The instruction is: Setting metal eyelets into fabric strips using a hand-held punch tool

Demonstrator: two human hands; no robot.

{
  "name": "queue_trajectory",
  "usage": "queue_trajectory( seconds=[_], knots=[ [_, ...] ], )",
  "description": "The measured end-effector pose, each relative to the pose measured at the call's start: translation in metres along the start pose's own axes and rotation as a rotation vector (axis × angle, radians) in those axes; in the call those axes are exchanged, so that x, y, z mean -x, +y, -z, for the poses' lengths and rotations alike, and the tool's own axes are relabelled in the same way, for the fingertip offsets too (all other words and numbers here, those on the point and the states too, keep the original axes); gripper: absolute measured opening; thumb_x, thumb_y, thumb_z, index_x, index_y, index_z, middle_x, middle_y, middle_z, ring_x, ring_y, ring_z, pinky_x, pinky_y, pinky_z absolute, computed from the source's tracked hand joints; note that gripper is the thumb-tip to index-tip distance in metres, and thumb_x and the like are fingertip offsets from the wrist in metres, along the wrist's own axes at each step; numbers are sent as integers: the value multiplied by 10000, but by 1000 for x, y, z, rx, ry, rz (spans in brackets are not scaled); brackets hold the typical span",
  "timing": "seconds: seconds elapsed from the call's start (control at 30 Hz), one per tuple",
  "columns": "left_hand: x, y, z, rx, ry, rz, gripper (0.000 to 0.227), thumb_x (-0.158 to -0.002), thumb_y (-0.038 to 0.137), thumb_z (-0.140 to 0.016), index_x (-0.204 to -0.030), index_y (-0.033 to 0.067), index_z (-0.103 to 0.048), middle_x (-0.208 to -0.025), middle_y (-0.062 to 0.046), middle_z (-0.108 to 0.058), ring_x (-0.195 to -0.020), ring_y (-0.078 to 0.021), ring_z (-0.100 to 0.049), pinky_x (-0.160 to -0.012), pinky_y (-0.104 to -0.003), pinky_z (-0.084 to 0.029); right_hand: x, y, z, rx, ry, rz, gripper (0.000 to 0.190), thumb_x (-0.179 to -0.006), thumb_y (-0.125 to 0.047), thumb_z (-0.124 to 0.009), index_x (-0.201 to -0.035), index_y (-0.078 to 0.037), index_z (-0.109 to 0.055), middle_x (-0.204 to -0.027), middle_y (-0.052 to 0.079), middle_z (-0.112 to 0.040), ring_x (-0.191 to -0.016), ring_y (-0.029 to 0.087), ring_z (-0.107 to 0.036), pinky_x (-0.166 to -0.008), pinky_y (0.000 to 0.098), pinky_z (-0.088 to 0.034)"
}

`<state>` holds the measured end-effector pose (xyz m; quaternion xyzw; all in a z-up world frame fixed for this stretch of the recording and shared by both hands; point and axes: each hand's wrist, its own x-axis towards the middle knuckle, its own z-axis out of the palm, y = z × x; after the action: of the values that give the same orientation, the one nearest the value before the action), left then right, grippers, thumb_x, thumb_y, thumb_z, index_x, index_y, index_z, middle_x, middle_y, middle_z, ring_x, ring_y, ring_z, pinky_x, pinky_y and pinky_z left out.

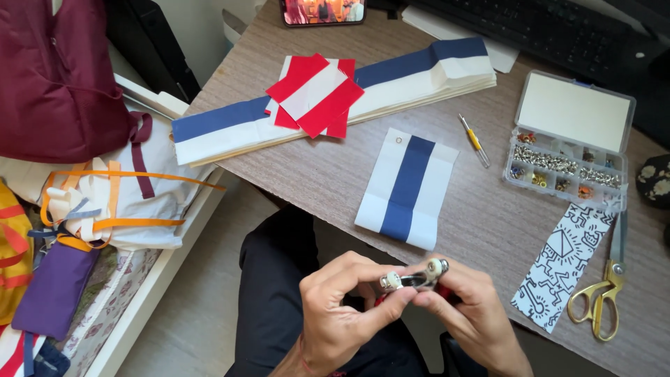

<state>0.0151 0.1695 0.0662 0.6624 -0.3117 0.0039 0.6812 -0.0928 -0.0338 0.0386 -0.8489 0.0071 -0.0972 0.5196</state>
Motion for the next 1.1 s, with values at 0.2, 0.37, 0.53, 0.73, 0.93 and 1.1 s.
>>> queue_trajectory(
  seconds=[0.2,0.37,0.53,0.73,0.93,1.1],
  knots=[
    [-7,7,-18,-65,119,-134,218,-915,137,-1004,-1009,65,-821,-888,-104,-860,-630,-118,-709,-621,-248,-617,4,-4,-22,284,213,140,1520,-646,-672,-1046,-1796,17,-329,-1715,272,-574,-1611,369,-579,-1345,507,-498],
    [-15,13,-30,-130,161,-201,240,-898,181,-1019,-947,90,-802,-789,-36,-810,-629,-128,-717,-648,-263,-635,7,-7,-23,272,182,143,1310,-753,-358,-977,-1793,-32,-250,-1812,281,-460,-1695,434,-468,-1392,548,-430],
    [-17,12,-42,-240,141,-312,225,-951,247,-1012,-1025,153,-822,-778,-8,-790,-623,-123,-739,-607,-277,-625,14,1,-23,300,142,143,198,-926,-256,-729,-1025,-105,-647,-1756,269,-308,-1699,476,-470,-1314,626,-467],
    [-45,18,-35,-206,-25,-345,369,-944,339,-1016,-1155,89,-844,-1059,-43,-871,-866,-187,-826,-847,-339,-694,13,4,-16,-22,242,-117,957,-989,-128,-718,-1798,-47,-213,-1649,224,-526,-1469,309,-668,-1145,447,-660],
    [-91,-67,-20,-697,-121,-119,779,-1075,742,-552,-1313,51,-821,-1224,-145,-823,-1139,-358,-726,-850,-521,-633,5,-14,9,-233,236,-178,915,-1012,-106,-687,-1812,-6,-254,-1595,202,-609,-1553,306,-583,-1451,487,-308],
    [-95,-116,-26,-1379,-241,-130,1060,-696,1142,-802,-1120,173,-731,-1090,-50,-687,-965,-260,-597,-808,-429,-465,7,-20,20,-287,288,-217,936,-969,-120,-678,-1800,38,-279,-1583,228,-619,-1546,323,-610,-1416,492,-386]
  ],
)
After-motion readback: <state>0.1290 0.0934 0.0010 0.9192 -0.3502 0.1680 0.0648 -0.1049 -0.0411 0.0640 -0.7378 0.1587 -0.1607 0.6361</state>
